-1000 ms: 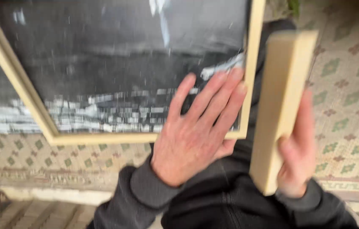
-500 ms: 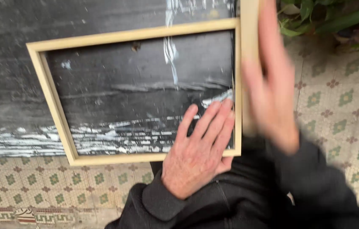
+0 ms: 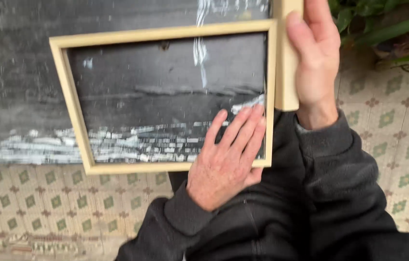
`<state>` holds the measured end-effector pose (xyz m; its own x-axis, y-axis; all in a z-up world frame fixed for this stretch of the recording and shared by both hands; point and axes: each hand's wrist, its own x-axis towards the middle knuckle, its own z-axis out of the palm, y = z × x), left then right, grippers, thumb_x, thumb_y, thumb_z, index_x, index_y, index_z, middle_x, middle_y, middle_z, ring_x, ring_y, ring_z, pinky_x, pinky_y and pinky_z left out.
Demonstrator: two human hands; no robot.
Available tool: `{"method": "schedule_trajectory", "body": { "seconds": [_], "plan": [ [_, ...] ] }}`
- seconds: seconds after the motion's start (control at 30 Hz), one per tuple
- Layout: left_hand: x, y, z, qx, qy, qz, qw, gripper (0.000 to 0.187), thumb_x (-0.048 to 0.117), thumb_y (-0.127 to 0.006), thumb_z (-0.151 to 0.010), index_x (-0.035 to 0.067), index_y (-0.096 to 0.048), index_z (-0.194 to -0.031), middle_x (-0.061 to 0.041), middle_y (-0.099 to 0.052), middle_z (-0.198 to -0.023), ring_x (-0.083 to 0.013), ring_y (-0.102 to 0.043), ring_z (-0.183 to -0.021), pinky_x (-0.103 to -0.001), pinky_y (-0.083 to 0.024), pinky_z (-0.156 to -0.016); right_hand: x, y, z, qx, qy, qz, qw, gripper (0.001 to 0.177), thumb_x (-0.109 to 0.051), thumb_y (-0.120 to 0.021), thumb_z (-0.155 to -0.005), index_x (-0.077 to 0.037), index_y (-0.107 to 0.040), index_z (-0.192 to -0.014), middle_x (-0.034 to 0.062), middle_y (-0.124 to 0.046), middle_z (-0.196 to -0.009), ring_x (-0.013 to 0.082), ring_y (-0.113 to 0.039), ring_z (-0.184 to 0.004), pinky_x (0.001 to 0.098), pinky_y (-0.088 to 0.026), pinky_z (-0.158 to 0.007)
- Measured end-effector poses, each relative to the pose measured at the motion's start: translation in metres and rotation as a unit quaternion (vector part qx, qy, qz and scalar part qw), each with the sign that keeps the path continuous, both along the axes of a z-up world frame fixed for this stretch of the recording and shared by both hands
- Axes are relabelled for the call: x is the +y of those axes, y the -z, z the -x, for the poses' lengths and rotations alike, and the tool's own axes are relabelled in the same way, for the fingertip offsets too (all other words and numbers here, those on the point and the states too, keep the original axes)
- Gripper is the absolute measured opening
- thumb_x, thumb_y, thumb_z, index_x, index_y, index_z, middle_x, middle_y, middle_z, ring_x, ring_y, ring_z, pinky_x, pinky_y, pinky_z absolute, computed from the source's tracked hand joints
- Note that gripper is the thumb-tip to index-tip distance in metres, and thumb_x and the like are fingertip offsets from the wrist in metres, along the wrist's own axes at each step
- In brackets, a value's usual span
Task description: The recorder is sanding the edges of wooden picture frames using a sanding block and checking the fit.
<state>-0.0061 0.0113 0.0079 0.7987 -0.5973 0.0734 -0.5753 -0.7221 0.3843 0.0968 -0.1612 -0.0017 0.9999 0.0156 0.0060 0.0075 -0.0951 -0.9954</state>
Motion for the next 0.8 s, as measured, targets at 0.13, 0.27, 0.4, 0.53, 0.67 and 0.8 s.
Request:
{"method": "schedule_trajectory", "body": {
  "seconds": [0.13, 0.27, 0.4, 0.53, 0.67, 0.8],
  "plan": [
    [0.001, 0.007, 0.000, -0.001, -0.006, 0.031, 1.000, 0.084, 0.037, -0.076, -0.082, -0.005, -0.049, -0.150, -0.017, -0.039, -0.164, -0.0295, -0.036, -0.154, -0.055, -0.028, -0.127, 0.000, 0.020, 0.106, -0.001, 0.015, -0.038, 0.999, 0.072, -0.035, -0.051, -0.111, 0.000, -0.021, -0.167, 0.0145, -0.022, -0.177, 0.0255, -0.019, -0.164, 0.0384, -0.017, -0.139],
    [0.006, 0.002, 0.003, 0.015, -0.010, 0.031, 0.999, 0.085, 0.038, -0.076, -0.082, -0.005, -0.048, -0.150, -0.017, -0.038, -0.164, -0.0292, -0.035, -0.154, -0.054, -0.027, -0.127, -0.001, 0.027, 0.080, 0.023, 0.017, -0.038, 0.999, 0.071, -0.033, -0.052, -0.111, 0.001, -0.022, -0.166, 0.0147, -0.023, -0.176, 0.0251, -0.019, -0.164, 0.0378, -0.016, -0.139],
    [0.001, 0.001, 0.004, -0.005, 0.005, 0.001, 1.000, 0.084, 0.035, -0.075, -0.081, -0.004, -0.049, -0.150, -0.016, -0.039, -0.164, -0.0282, -0.035, -0.154, -0.052, -0.027, -0.128, -0.003, 0.012, 0.009, 0.004, 0.027, -0.054, 0.998, 0.059, -0.018, -0.052, -0.112, 0.004, -0.031, -0.163, 0.0182, -0.037, -0.168, 0.0227, -0.038, -0.156, 0.0305, -0.028, -0.128],
    [0.005, 0.005, 0.002, -0.017, -0.006, 0.007, 1.000, 0.081, 0.035, -0.073, -0.084, -0.004, -0.049, -0.150, -0.016, -0.041, -0.163, -0.0284, -0.034, -0.154, -0.053, -0.026, -0.128, 0.013, -0.012, 0.120, -0.014, -0.002, 0.151, 0.988, 0.060, -0.006, -0.043, -0.109, 0.005, -0.023, -0.164, 0.0209, -0.024, -0.174, 0.0284, -0.027, -0.163, 0.0368, -0.023, -0.133],
    [0.004, 0.007, 0.003, -0.003, -0.007, 0.021, 1.000, 0.080, 0.036, -0.072, -0.086, -0.004, -0.049, -0.151, -0.017, -0.041, -0.163, -0.0283, -0.034, -0.154, -0.053, -0.026, -0.129, 0.003, 0.000, 0.121, -0.028, -0.031, 0.217, 0.975, 0.062, 0.000, -0.045, -0.103, 0.006, -0.024, -0.162, 0.0256, -0.023, -0.172, 0.0374, -0.022, -0.163, 0.0424, -0.019, -0.133],
    [0.001, 0.007, 0.001, -0.019, 0.005, -0.005, 1.000, 0.080, 0.036, -0.072, -0.085, -0.004, -0.049, -0.150, -0.018, -0.040, -0.163, -0.0285, -0.033, -0.154, -0.052, -0.025, -0.128, -0.004, -0.002, 0.051, -0.098, -0.040, 0.256, 0.961, 0.052, 0.000, -0.049, -0.116, 0.003, -0.027, -0.163, 0.0255, -0.023, -0.171, 0.0356, -0.022, -0.162, 0.0383, -0.022, -0.135]
  ]
}}
